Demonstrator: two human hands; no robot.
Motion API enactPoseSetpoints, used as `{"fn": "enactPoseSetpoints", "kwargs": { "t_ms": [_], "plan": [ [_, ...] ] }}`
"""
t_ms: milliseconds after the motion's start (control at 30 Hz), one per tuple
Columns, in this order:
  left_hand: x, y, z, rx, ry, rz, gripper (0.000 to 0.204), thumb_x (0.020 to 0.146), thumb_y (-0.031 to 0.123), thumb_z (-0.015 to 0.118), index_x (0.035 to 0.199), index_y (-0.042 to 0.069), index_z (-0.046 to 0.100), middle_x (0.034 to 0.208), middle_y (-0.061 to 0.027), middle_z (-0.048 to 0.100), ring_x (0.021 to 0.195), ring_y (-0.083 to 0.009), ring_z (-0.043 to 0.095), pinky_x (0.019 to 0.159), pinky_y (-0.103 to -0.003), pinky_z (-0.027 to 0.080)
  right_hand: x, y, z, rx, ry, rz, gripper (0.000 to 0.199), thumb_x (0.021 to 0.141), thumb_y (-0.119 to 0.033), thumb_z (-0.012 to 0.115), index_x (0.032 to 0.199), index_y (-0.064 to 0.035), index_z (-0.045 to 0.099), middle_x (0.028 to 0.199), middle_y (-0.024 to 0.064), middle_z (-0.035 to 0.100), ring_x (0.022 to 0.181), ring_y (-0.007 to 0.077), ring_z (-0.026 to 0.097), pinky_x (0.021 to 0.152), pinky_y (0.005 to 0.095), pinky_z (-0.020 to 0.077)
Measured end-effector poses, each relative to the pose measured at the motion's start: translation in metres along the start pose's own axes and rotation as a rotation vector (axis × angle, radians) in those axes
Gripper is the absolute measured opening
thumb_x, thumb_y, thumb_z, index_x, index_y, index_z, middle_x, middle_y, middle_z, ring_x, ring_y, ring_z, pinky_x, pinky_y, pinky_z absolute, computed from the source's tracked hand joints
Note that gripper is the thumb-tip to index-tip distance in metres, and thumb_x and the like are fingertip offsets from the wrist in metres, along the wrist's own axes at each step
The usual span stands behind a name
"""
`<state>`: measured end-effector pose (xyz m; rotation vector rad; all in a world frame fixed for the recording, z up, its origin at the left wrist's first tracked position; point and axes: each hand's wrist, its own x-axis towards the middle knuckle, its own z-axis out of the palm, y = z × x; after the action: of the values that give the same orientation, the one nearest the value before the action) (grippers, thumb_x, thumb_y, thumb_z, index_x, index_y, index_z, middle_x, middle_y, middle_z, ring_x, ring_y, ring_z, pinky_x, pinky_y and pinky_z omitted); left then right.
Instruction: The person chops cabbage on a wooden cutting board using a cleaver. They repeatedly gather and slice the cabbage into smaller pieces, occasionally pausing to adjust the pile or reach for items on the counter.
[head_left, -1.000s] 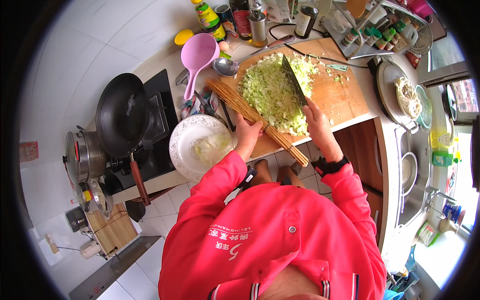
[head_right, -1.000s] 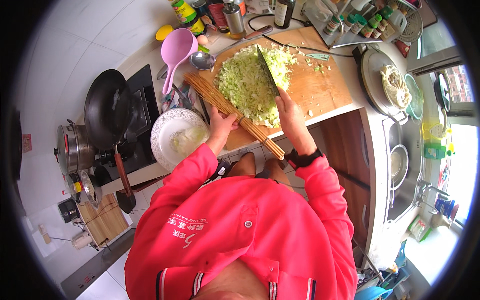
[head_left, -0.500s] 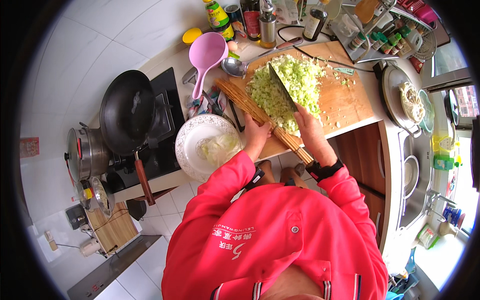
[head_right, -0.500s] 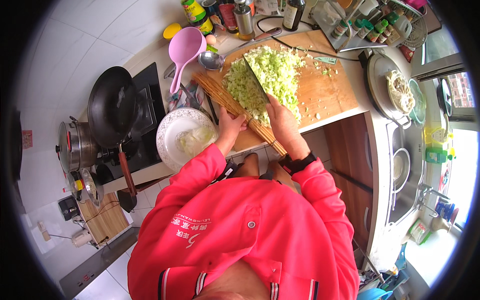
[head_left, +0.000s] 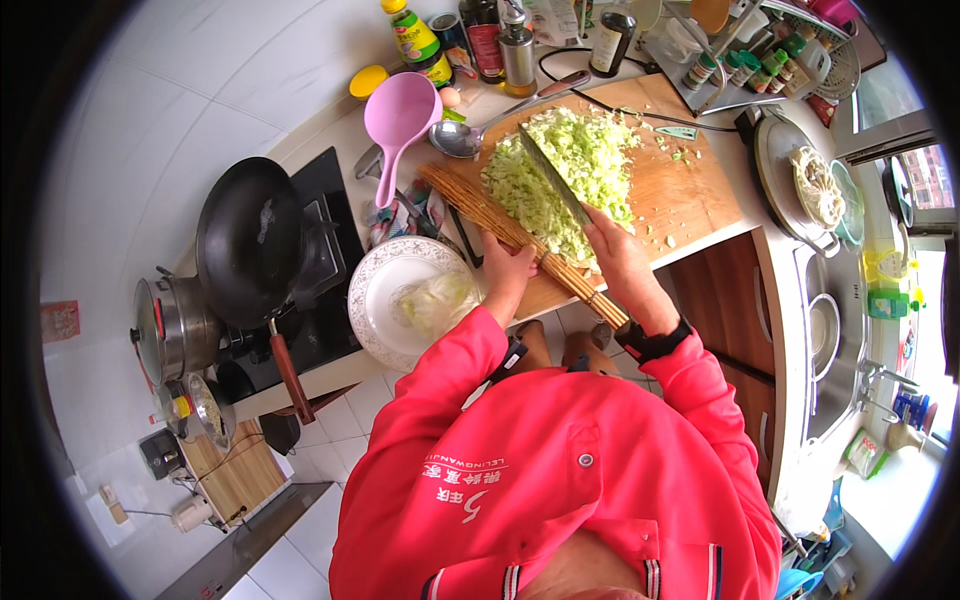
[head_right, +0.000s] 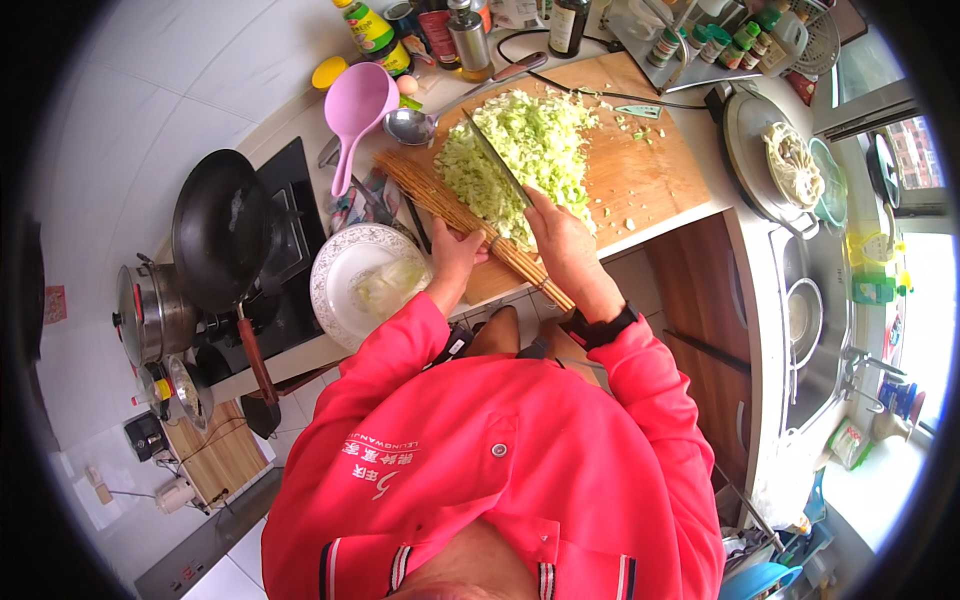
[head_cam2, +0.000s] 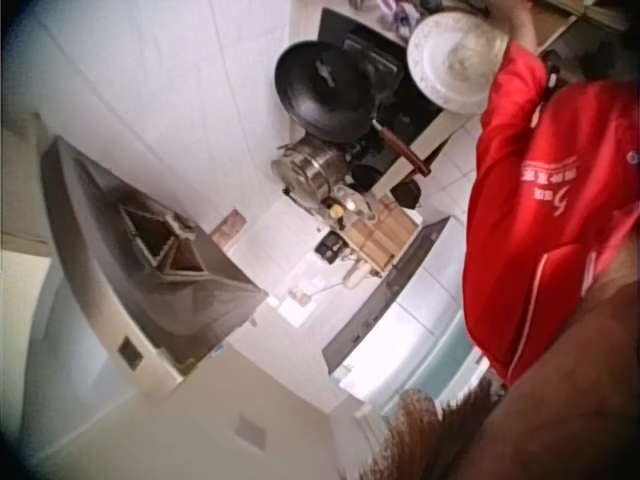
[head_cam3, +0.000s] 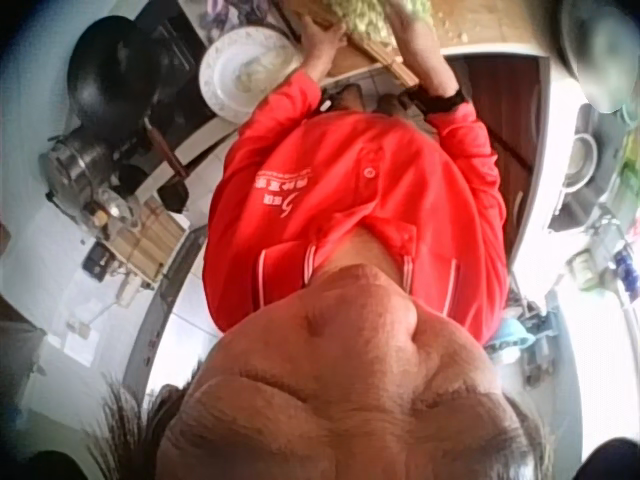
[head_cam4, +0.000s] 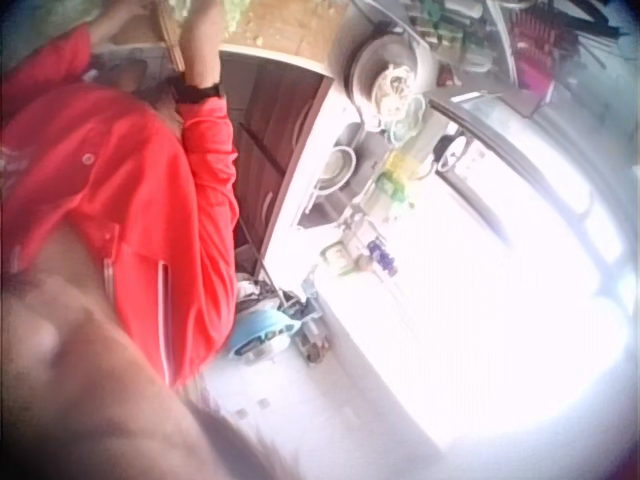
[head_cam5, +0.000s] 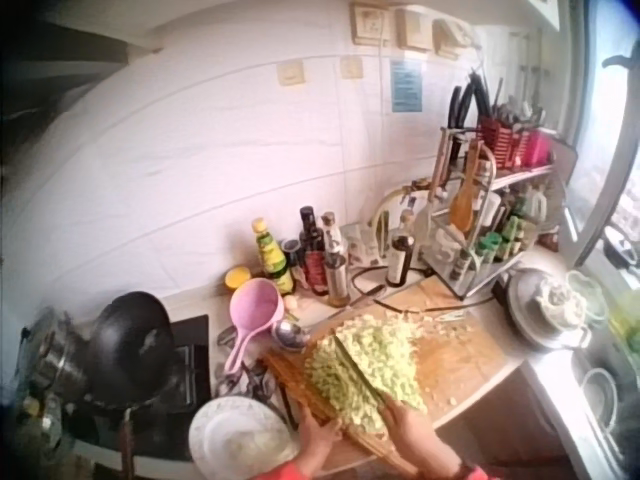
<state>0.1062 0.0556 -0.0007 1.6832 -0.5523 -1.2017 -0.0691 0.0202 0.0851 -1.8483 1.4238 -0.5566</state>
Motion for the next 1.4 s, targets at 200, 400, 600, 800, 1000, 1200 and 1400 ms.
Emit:
{"fn": "enactPoseSetpoints", "kwargs": {
  "t_ms": [200,400,600,800,1000,1200,1400],
  "plan": [
    [0.008,-0.006,0.001,-0.061,-0.016,-0.001,0.063,0.08,-0.001,0.064,0.131,0.003,0.027,0.084,-0.0096,0.056,0.062,-0.0173,0.062,0.047,-0.03,0.054,0.005,0.007,-0.002,-0.106,0.027,-0.044,0.038,0.097,-0.029,0.046,0.13,-0.0104,0.053,0.091,0.0246,0.064,0.087,0.041,0.061,0.076,0.0469,0.0486],
    [0.007,-0.01,-0.005,-0.114,-0.038,-0.033,0.081,0.079,0.0,0.067,0.143,0.003,0.017,0.084,-0.0087,0.053,0.059,-0.0164,0.059,0.05,-0.03,0.054,0.003,0.035,-0.061,0.081,0.112,-0.047,0.035,0.096,-0.03,0.051,0.124,-0.0102,0.058,0.09,0.0227,0.065,0.085,0.04,0.063,0.072,0.0457,0.05],
    [-0.008,-0.006,-0.005,-0.019,0.042,0.021,0.095,0.082,0.006,0.072,0.148,0.004,0.004,0.095,-0.0115,0.057,0.07,-0.0177,0.061,0.062,-0.033,0.057,0.017,0.112,-0.118,-0.418,0.203,-0.23,0.033,0.091,-0.032,0.058,0.122,-0.0204,0.06,0.089,0.0126,0.063,0.08,0.0336,0.064,0.067,0.0433,0.051],
    [-0.053,-0.019,0.012,0.094,0.227,0.06,0.067,0.088,0.012,0.066,0.142,-0.001,0.028,0.105,-0.0116,0.054,0.08,-0.0162,0.059,0.063,-0.03,0.056,0.044,0.209,-0.132,-0.63,0.176,-0.41,0.037,0.088,-0.036,0.061,0.123,-0.0245,0.059,0.094,0.0058,0.062,0.087,0.0283,0.064,0.07,0.0404,0.0526],
    [-0.106,-0.053,0.048,-0.033,0.369,0.221,0.016,0.094,0.013,0.057,0.104,0.001,0.059,0.079,-0.0029,0.057,0.063,-0.0091,0.055,0.05,-0.023,0.05,0.043,0.221,-0.138,-0.476,0.333,-0.576,0.021,0.084,-0.026,0.066,0.102,-0.0167,0.067,0.093,0.0059,0.062,0.085,0.0289,0.063,0.072,0.0411,0.0523],
    [-0.138,-0.077,0.067,0.044,0.045,-0.048,0.032,0.1,0.03,0.048,0.103,0.001,0.059,0.077,-0.0045,0.058,0.064,-0.0126,0.059,0.055,-0.025,0.051,0.002,0.198,-0.124,-0.366,-0.06,-0.342,0.021,0.085,-0.025,0.061,0.08,-0.0048,0.065,0.077,0.0121,0.064,0.07,0.0331,0.062,0.064,0.0425,0.049],
    [-0.138,-0.077,0.066,-0.079,-0.03,-0.172,0.051,0.097,0.048,0.044,0.107,0.0,0.058,0.082,-0.0088,0.06,0.071,-0.0189,0.064,0.063,-0.03,0.054,0.031,0.15,-0.073,0.139,-0.065,-0.564,0.019,0.087,-0.018,0.06,0.099,-0.0039,0.065,0.089,0.0144,0.065,0.079,0.0333,0.062,0.071,0.0419,0.0495]
  ]
}}
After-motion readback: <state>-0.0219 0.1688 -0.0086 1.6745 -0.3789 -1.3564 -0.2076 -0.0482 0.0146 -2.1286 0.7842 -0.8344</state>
